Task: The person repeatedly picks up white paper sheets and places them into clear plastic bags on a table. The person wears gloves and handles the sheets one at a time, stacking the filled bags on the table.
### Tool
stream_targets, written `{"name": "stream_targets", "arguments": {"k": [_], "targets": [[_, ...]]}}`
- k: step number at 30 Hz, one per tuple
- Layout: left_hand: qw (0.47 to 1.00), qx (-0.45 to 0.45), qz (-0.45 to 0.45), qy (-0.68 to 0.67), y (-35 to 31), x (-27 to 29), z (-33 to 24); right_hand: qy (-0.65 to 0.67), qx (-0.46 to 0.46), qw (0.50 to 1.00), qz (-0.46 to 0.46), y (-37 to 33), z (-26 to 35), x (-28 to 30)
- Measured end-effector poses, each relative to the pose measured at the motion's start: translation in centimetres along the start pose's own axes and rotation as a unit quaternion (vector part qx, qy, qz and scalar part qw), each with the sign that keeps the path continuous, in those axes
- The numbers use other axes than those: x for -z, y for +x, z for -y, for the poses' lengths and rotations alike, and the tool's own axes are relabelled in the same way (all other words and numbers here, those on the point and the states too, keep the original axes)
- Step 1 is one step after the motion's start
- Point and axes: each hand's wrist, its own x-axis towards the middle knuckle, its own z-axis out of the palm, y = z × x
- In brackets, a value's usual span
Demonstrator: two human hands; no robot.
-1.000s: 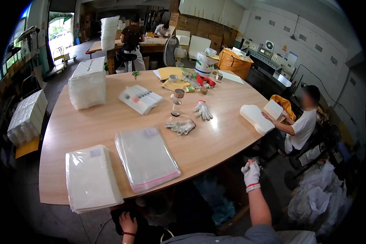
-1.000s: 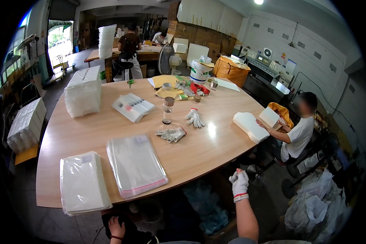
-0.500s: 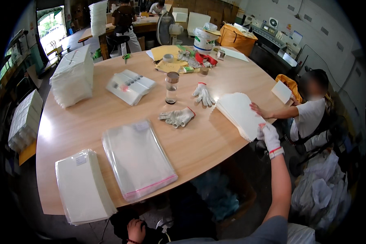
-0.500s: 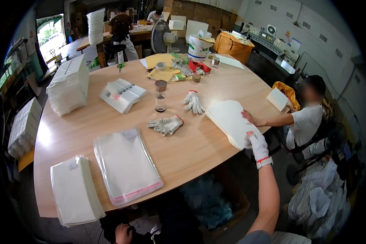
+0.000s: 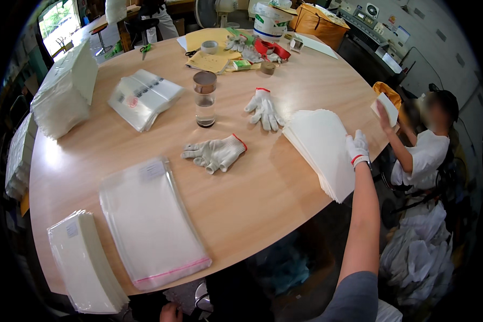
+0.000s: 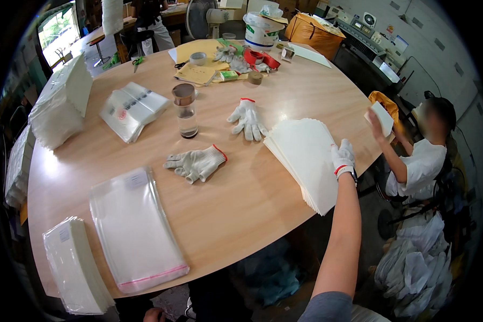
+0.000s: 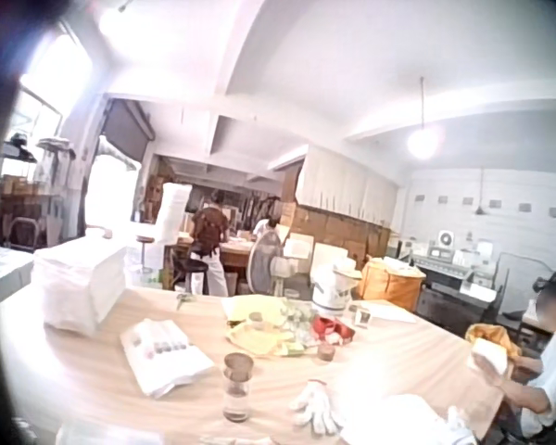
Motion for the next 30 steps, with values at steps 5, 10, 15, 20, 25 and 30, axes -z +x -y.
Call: {"name": "stream_targets", "arguments": {"k": [5, 10, 15, 20, 25, 30], "targets": [[0.998, 0.016, 0.059, -0.028, 0.8, -1.4, -0.5, -0.049, -0.057, 0.997, 0.011, 2.9, -0.4, -1.6], [0.993, 0.054, 0.097, -0.039, 2.0, -1.7, 0.2, -0.007, -0.067, 0.981, 0.184, 6.2, -4.8, -4.4], [0.989, 0.083, 0.114, -0.045, 2.0, -2.0, 0.0, -0.036, -0.090, 0.974, 0.203, 5.4, -2.7, -4.2], [0.987, 0.083, 0.127, -0.056, 1.9, -2.4, 0.1, -0.048, -0.093, 0.974, 0.199, 3.8, -1.4, -3.6], [0.986, 0.087, 0.121, -0.074, 1.3, -2.1, 0.2, -0.012, -0.048, 0.979, 0.196, 0.9, -0.3, -3.4], [0.994, 0.046, 0.059, -0.077, -0.4, -1.5, 0.6, 0.002, -0.051, 0.977, 0.205, -3.8, 1.6, -3.2]]}}
